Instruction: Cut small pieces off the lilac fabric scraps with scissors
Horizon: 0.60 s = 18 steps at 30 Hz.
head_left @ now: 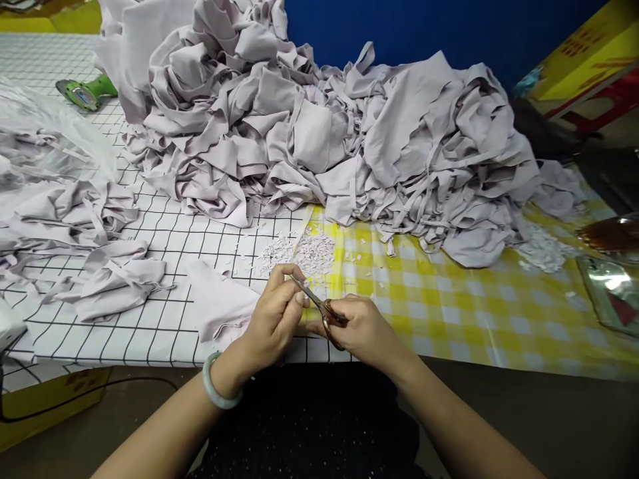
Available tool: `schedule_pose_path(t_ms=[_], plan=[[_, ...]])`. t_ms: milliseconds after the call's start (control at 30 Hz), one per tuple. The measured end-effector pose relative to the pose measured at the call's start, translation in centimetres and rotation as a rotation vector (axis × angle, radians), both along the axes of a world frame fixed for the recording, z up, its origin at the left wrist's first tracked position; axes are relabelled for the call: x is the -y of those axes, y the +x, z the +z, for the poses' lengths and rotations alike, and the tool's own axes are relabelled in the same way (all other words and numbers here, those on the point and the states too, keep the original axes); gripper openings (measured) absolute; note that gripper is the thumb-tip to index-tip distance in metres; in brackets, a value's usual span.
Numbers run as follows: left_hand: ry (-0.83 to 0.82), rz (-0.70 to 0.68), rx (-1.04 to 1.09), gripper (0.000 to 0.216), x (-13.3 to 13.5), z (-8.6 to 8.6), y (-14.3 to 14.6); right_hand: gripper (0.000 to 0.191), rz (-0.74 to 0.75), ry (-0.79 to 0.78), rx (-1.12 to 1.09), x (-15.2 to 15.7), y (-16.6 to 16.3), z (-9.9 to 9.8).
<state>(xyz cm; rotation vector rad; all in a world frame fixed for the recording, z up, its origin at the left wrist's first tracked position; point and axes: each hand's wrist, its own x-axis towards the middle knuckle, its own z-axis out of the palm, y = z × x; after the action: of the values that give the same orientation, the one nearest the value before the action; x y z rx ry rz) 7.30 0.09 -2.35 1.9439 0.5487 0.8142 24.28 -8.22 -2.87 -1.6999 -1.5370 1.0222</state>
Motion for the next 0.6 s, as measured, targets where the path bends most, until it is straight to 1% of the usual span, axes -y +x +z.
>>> schedule_pose_path(t_ms=[67, 133, 200, 233, 267, 333, 367, 400, 433, 467, 500, 533, 567, 600], plan=[[-0.022, -0.018, -0.008, 0.024, -0.2, -0.2, 0.2, 0.057, -0.064, -0.123, -0.056, 0.4, 0.9, -0.3], [-0.065, -0.020, -0.025, 0.023, -0.3, -0.1, -0.5, 0.053, -0.162, -0.183, -0.064, 0.7, 1.6, -0.5], [-0.142, 0.026, -0.035, 0.023, -0.2, 0.8, -2.3, 0.045, -0.219, -0.129, -0.070, 0.9, 1.4, -0.5], [-0.209, 0.067, -0.022, 0.024, -0.1, 1.5, -3.6, 0.044, -0.210, -0.072, -0.102, 0.9, 0.7, -0.4], [-0.300, 0.109, 0.013, 0.025, 0.2, 2.4, -4.9, 0.048, -0.168, -0.010, -0.167, 0.7, -0.5, -0.4], [-0.511, 0.178, 0.146, 0.029, 1.1, 4.7, -7.5, 0.059, -0.046, 0.105, -0.376, 0.2, -4.1, -0.2], [-0.598, 0.205, 0.216, 0.029, 1.7, 5.9, -8.5, 0.060, 0.021, 0.143, -0.503, -0.1, -6.4, -0.1], [-0.646, 0.234, 0.270, 0.029, 2.2, 7.1, -9.3, 0.056, 0.074, 0.162, -0.628, -0.5, -8.6, 0.2], [-0.636, 0.288, 0.306, 0.029, 2.8, 8.0, -9.9, 0.046, 0.115, 0.151, -0.748, -0.9, -10.6, 0.6], [-0.570, 0.367, 0.308, 0.029, 3.3, 8.8, -10.3, 0.039, 0.122, 0.118, -0.856, -1.4, -12.1, 1.2], [-0.470, 0.449, 0.275, 0.025, 3.7, 9.2, -10.5, 0.037, 0.088, 0.089, -0.947, -1.9, -12.9, 2.0], [-0.361, 0.509, 0.215, 0.018, 4.0, 9.3, -10.6, 0.036, 0.034, 0.081, -1.021, -2.3, -12.9, 2.9], [-0.270, 0.517, 0.132, 0.021, 4.1, 9.1, -10.3, 0.036, -0.038, 0.103, -1.078, -2.7, -12.3, 4.0], [-0.210, 0.471, 0.042, 0.042, 3.9, 8.7, -9.7, 0.036, -0.116, 0.150, -1.117, -3.0, -11.0, 5.3]])
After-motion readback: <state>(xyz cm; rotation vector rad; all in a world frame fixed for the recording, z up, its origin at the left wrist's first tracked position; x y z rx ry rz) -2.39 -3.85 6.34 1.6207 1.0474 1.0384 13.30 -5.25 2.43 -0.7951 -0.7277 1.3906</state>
